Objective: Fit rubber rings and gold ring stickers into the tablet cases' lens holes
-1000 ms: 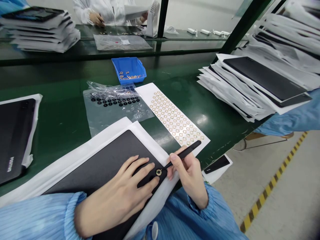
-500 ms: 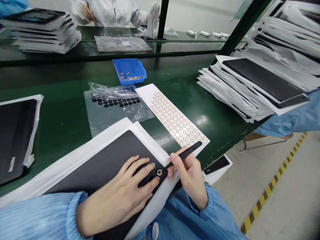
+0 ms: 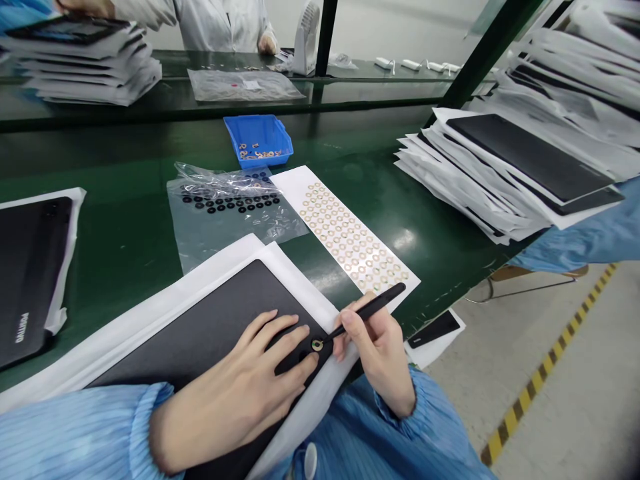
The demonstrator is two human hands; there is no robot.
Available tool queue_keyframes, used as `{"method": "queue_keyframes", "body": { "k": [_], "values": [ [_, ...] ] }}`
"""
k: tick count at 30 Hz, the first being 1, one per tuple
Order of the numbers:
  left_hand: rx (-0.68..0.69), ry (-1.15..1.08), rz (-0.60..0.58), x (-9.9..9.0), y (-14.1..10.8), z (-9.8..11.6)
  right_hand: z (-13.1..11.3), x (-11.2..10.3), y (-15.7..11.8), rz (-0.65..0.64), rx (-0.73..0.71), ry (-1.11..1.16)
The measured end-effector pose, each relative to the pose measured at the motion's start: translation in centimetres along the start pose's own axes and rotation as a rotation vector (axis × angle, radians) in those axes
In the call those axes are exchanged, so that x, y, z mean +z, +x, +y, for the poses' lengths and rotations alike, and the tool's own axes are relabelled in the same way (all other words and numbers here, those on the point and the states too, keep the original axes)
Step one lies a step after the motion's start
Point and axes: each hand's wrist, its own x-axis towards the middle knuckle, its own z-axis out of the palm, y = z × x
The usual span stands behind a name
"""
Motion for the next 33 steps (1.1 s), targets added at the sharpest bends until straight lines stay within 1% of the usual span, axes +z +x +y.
{"method": "queue_keyframes", "body": {
  "k": [4,6,10,12,19,27,33],
  "values": [
    [0.007,-0.021,0.001,-0.1,-0.1,0.1,0.0,-0.1,0.0,0.000,-0.009,0.008],
    [-0.025,-0.061,0.022,0.1,-0.1,0.0,0.0,0.0,0.0,0.003,-0.009,0.011],
    [-0.256,-0.307,0.088,0.8,0.2,-0.5,0.1,0.0,0.0,0.005,-0.012,0.017],
    [-0.322,-0.409,0.091,1.2,0.7,-0.8,0.2,0.1,0.0,0.014,-0.035,0.027],
    [-0.353,-0.499,0.034,1.4,1.5,-1.0,0.1,-0.1,-0.1,0.011,-0.047,0.047],
    [-0.349,-0.491,0.069,1.2,1.4,-0.9,0.2,-0.1,0.0,0.017,0.016,0.017],
    [-0.364,-0.475,0.049,1.1,1.5,-0.9,0.1,-0.1,-0.1,0.014,0.048,-0.004]
  ]
}}
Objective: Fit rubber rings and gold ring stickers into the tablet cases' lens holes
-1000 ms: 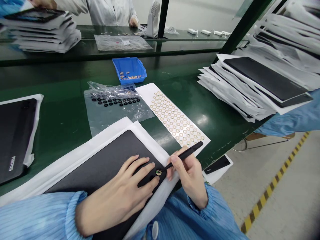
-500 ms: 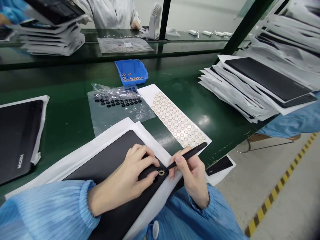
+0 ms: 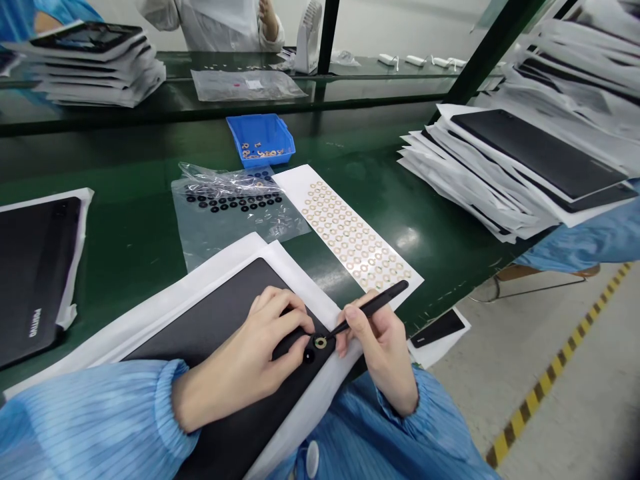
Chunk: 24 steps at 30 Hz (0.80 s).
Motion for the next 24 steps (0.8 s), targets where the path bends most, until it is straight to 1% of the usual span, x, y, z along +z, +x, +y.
{"method": "queue_keyframes", "body": {
  "k": [7,12,17,24],
  "values": [
    [0.006,-0.008,-0.004,0.02,-0.12,-0.10,-0.03,-0.02,-0.04,0.001,0.017,0.006],
    [-0.001,-0.002,-0.011,0.07,-0.08,-0.04,0.01,0.07,0.02,-0.003,-0.004,0.002],
    [-0.007,-0.025,0.007,0.22,-0.18,-0.10,-0.10,0.16,0.09,-0.004,-0.021,-0.004],
    [-0.013,-0.028,0.011,0.37,-0.39,-0.22,-0.06,-0.04,0.05,-0.004,-0.011,-0.021]
  ]
}}
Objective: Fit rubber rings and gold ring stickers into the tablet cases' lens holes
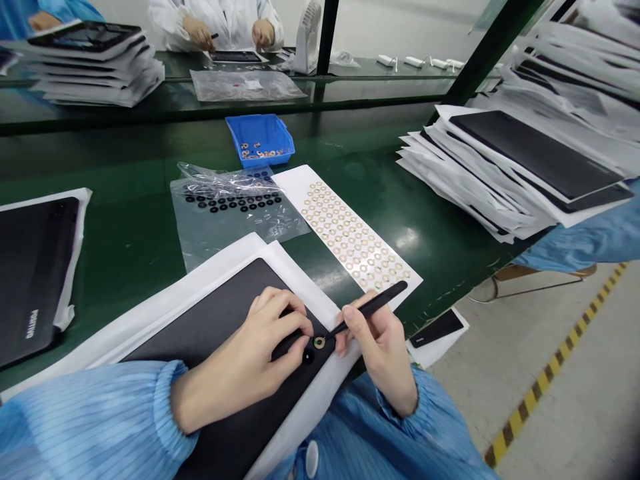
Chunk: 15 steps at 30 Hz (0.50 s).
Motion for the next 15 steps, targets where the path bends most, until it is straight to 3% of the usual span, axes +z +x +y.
{"method": "queue_keyframes", "body": {
  "k": [8,15],
  "values": [
    [0.039,0.090,0.003,-0.2,0.0,0.3,0.2,0.1,0.0,0.014,-0.018,-0.027],
    [0.263,0.405,-0.001,-0.1,-2.2,1.5,0.5,0.1,-0.2,0.016,-0.105,-0.099]
  ]
}}
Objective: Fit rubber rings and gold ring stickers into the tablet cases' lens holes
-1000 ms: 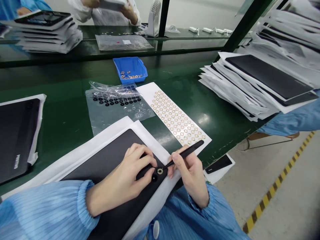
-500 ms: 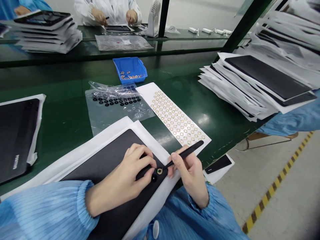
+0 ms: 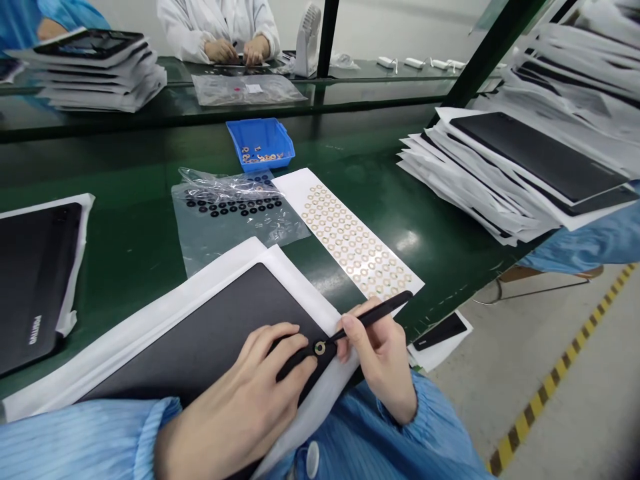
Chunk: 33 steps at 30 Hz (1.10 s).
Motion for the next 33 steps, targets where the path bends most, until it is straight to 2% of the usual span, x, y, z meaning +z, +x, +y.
{"method": "queue_keyframes", "body": {
  "k": [7,17,24,33],
  "values": [
    [0.018,0.082,-0.034,-0.2,0.1,0.0,0.2,0.0,-0.5,0.059,-0.191,-0.054],
    [-0.002,0.184,-0.017,0.4,0.4,0.3,0.6,0.1,-0.6,0.075,-0.200,0.012],
    [-0.085,0.236,0.042,1.2,0.0,0.6,0.5,0.2,-0.7,0.075,-0.182,0.068],
    [-0.085,0.191,0.098,2.6,-1.1,0.4,0.6,0.1,-0.7,0.064,-0.267,0.059]
  ]
}}
